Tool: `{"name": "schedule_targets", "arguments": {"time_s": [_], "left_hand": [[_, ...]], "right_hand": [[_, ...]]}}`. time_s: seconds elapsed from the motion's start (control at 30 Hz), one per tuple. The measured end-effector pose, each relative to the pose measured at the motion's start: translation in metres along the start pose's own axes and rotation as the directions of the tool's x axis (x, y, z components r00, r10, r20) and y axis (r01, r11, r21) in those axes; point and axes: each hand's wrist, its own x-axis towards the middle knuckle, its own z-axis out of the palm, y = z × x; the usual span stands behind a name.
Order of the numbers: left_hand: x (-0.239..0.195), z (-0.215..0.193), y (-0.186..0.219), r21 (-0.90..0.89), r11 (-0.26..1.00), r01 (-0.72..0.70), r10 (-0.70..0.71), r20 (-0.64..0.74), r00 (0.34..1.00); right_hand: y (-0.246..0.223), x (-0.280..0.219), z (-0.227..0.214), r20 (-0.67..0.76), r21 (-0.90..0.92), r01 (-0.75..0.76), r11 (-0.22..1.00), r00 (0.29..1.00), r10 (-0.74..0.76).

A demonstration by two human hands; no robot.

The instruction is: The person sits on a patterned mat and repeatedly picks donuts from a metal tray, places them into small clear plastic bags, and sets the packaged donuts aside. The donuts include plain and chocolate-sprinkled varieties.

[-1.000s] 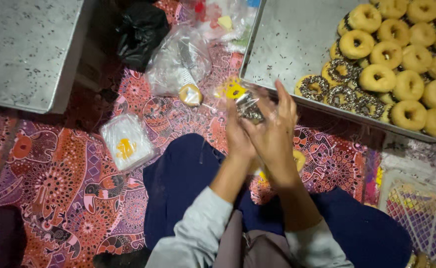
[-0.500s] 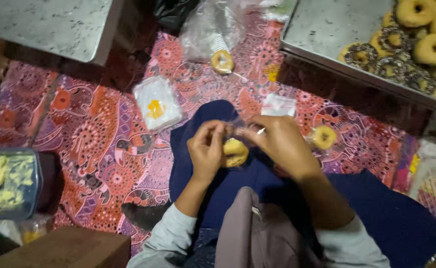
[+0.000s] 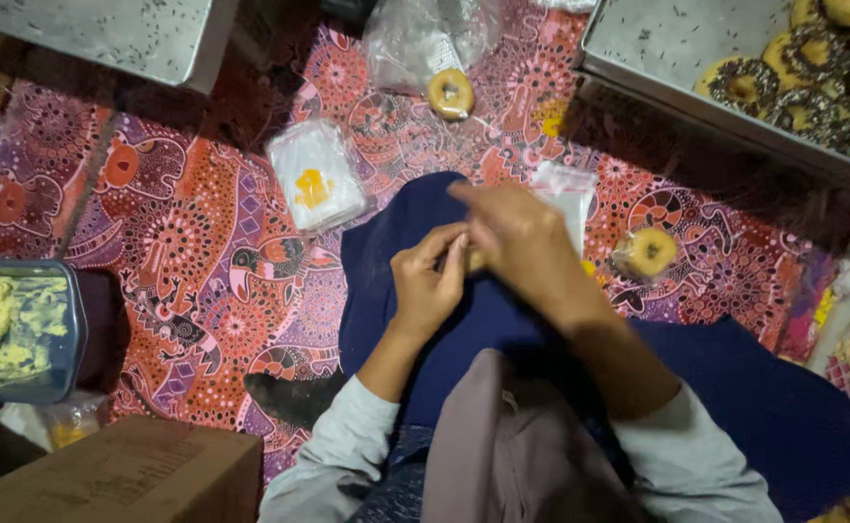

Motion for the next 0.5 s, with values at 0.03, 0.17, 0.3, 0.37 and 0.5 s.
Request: {"name": "schedule_targets", "arguments": {"time_s": [0.03,0.17,0.3,0.37,0.5], "left_hand": [[-0.003,0.0,0.004,0.033,0.999,-0.01,0.011,-0.032,0.999],[0.004,0.01,0.021,-0.396,0.909,0.133,-0.248,-0.256,0.934],[-0.022,0.008,0.021,-0.11,0.984,-0.139,0.126,-0.124,0.984],[-0.012,0.002,0.005,0.097,0.968,-0.233,0.251,-0.284,0.925],[0.01,-0.022,-0.04,-0.512,0.627,0.587,-0.577,0.202,0.792]], "right_hand": [[0.007,0.006,-0.009,0.03,-0.069,-0.274,0.959,0.961,0.277],[0.027,-0.006,-0.025,0.245,-0.294,-0.682,0.67,0.623,0.742],[0.035,-0.105,0.042,0.445,0.744,-0.589,0.316,0.79,0.423],[0.053,-0.117,0.066,0.468,0.805,-0.57,0.164,0.781,0.415],[0.055,-0.1,0.086,0.536,0.815,-0.578,-0.034,0.73,0.423]]}}
